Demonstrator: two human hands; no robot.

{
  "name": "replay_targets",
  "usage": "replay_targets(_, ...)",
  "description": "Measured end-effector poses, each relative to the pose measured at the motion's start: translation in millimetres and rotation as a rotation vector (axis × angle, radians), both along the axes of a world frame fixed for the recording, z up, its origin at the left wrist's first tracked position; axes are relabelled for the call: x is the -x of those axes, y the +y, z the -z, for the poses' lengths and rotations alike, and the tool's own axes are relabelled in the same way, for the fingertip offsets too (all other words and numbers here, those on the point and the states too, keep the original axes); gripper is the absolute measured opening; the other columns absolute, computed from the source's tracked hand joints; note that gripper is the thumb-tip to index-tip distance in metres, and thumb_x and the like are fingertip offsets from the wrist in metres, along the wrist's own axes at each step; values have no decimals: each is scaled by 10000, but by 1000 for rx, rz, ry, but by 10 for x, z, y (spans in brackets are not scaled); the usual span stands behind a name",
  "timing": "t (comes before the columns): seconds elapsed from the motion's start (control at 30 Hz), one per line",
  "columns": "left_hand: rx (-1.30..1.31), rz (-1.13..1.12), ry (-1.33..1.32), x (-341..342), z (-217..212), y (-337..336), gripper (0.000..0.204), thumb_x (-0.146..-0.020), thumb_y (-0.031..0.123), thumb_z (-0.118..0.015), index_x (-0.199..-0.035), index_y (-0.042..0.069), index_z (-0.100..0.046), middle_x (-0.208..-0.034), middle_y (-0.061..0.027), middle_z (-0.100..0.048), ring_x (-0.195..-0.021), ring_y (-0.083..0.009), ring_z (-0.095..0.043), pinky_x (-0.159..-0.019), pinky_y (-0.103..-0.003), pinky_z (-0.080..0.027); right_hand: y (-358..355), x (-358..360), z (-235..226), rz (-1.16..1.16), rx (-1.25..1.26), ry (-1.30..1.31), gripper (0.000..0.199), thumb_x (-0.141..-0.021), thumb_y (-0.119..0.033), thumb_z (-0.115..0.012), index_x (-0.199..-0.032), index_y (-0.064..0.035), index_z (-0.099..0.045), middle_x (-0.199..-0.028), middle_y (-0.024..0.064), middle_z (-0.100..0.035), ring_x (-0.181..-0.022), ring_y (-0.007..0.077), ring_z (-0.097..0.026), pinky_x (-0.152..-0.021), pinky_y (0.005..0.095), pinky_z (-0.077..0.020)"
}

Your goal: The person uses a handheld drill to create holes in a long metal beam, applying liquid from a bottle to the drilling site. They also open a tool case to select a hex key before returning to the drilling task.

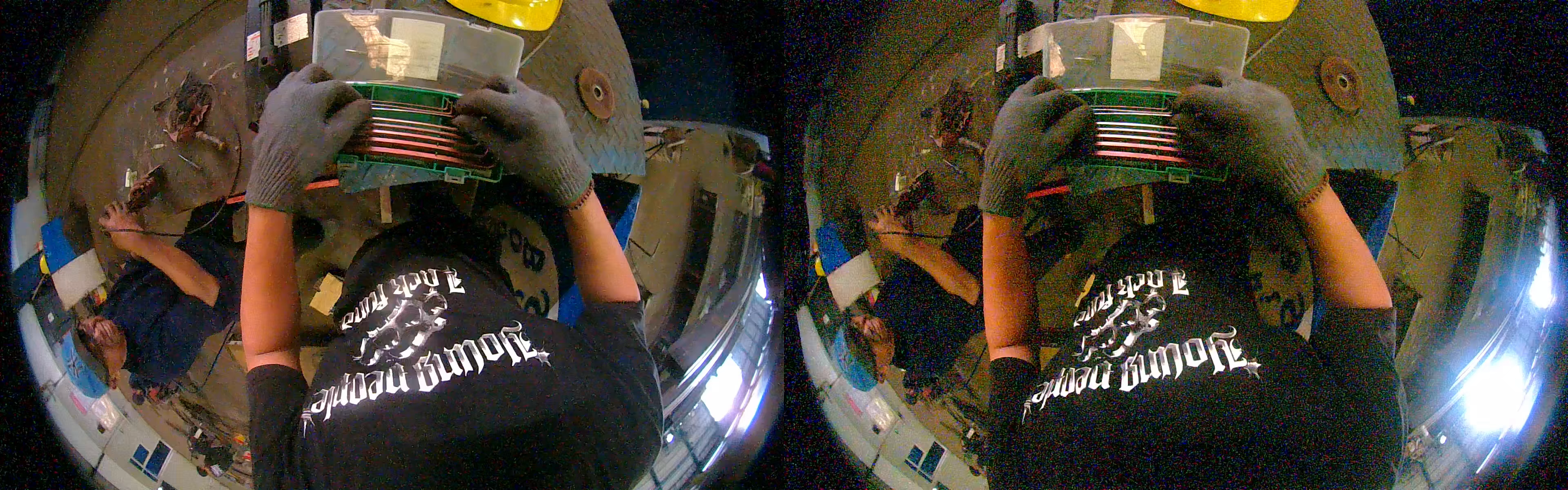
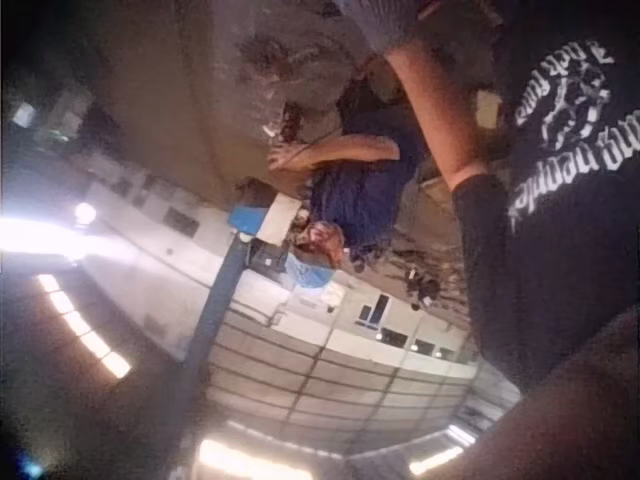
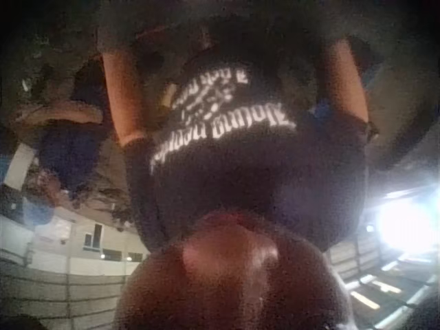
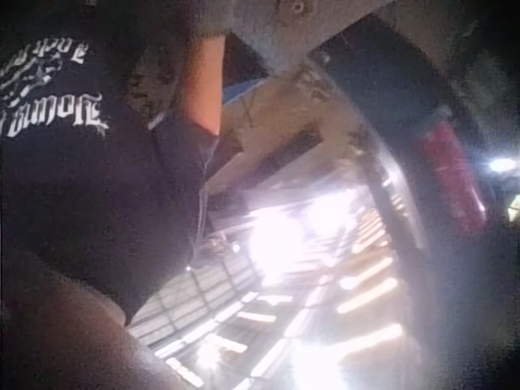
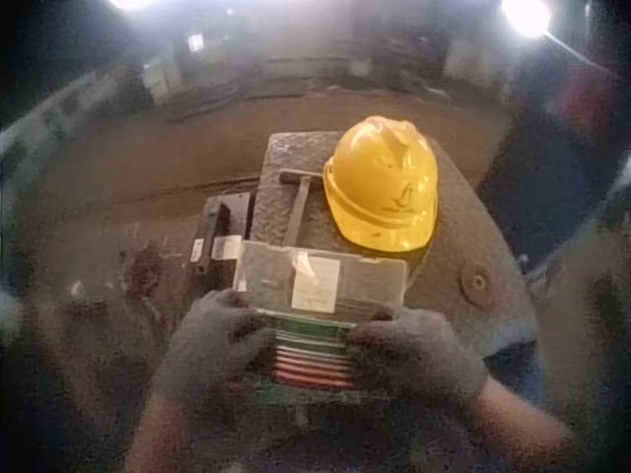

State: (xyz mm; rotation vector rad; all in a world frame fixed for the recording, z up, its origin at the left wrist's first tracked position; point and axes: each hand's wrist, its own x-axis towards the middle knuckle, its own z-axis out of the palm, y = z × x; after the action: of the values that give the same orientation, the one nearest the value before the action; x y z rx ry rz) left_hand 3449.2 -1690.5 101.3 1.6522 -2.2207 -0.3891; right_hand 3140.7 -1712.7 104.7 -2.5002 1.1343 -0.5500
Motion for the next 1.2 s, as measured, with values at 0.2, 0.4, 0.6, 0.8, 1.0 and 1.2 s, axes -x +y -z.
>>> replay_targets(0.2, -17, -46, 12, 120, -94, 53, 295, -900, 321, -727, -960, 41, -800, -979, -175, -680, -967, -372, -668, -887, -469, -534, 29, -4, 24, 91, -40, -28, 221, -907, -309, -767, -974, -102, -731, -954, 153, -688, -860, 373, -703, -736, 459, -557)
replay_targets(0.4, -92, -91, 54, 109, -149, 100, 329, -913, 326, -705, -970, 12, -783, -969, -188, -668, -940, -371, -673, -861, -455, -539, -24, -83, -12, 107, -113, -55, 282, -895, -370, -714, -930, -91, -714, -910, 179, -689, -868, 422, -694, -755, 523, -558)
replay_targets(0.6, -187, -82, 13, -188, -457, 227, 405, -932, 382, -676, -987, -7, -773, -954, -204, -673, -925, -368, -676, -844, -448, -539, 90, -359, -433, 139, -366, -39, 284, -902, -319, -728, -969, -44, -745, -877, 164, -733, -842, 334, -712, -772, 451, -565)
replay_targets(0.8, -202, -100, 1, -237, -535, 302, 384, -915, 386, -670, -977, 28, -793, -950, -206, -678, -941, -384, -674, -861, -474, -531, 25, -273, -623, 173, -424, -57, 251, -953, -248, -744, -1032, -9, -746, -858, 92, -742, -829, 155, -689, -765, 346, -546)
replay_targets(1.0, 217, -77, -4, -25, -632, 512, 283, -898, 311, -732, -1086, 103, -769, -1047, -141, -690, -1002, -356, -654, -892, -465, -512, 122, -358, -650, 175, -474, -95, 217, -961, -223, -748, -996, -10, -738, -824, 71, -734, -777, 129, -689, -731, 307, -546)
replay_targets(1.2, 201, 18, -90, 237, -563, 729, 386, -886, 295, -749, -1242, 151, -717, -1249, -113, -653, -1152, -357, -604, -989, -496, -468, 99, -489, -568, 216, -406, -55, 327, -928, -355, -731, -989, -34, -757, -847, 181, -748, -784, 354, -744, -734, 440, -580)
